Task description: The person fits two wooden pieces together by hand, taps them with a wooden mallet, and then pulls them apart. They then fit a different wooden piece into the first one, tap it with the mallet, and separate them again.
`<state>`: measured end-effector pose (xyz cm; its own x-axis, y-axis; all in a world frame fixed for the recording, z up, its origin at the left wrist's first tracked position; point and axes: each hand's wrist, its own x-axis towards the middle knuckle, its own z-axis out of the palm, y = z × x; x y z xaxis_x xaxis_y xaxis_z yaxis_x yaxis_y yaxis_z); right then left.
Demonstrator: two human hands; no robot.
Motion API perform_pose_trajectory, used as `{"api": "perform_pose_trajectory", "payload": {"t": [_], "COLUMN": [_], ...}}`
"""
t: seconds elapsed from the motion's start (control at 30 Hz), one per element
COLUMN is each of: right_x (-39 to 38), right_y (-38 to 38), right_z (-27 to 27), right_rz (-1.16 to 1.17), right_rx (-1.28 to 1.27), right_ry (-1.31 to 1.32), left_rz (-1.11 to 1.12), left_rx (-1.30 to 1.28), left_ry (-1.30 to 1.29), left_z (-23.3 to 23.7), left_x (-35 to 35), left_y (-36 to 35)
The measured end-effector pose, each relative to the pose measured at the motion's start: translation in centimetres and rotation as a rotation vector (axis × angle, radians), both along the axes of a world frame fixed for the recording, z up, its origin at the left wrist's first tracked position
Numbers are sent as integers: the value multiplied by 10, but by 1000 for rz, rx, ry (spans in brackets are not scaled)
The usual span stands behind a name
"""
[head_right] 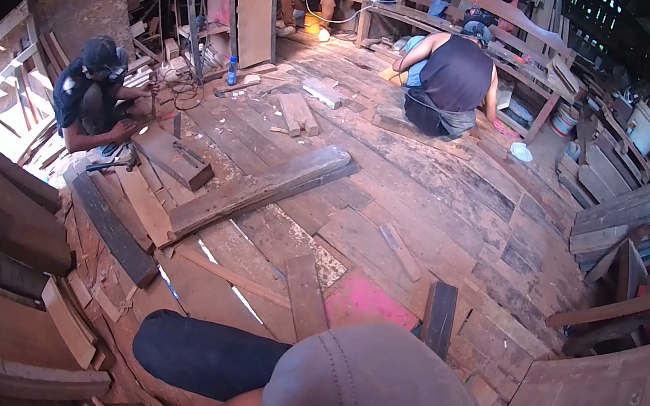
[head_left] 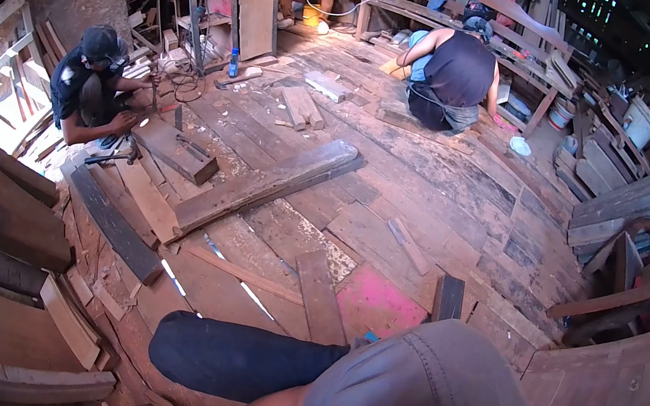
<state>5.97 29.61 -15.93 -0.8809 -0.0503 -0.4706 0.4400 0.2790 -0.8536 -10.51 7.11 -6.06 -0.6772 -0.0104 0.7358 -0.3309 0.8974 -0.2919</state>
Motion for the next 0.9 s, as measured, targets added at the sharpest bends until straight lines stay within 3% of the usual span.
{"api": "perform_pose_trajectory", "payload": {"t": [0.17,0.2,0.4,0.53,0.73,0.9], "right_x": [45,52,74,74,62,33], "right_y": [24,27,39,38,37,35], "right_z": [-1,-1,-3,-7,-12,-9], "right_rz": [2,1,5,5,-12,-39], "right_rx": [33,34,43,43,45,68], "right_ry": [-29,-37,-60,-67,-62,-23], "left_rz": [16,106,34,50,105,-7], "left_rx": [54,-101,73,134,58,91], "left_ry": [-9,59,6,-78,1,2], "left_z": [-2,-1,3,8,1,11], "left_x": [8,8,8,11,4,-4], "left_y": [-18,-14,-11,-8,-10,-1]}}
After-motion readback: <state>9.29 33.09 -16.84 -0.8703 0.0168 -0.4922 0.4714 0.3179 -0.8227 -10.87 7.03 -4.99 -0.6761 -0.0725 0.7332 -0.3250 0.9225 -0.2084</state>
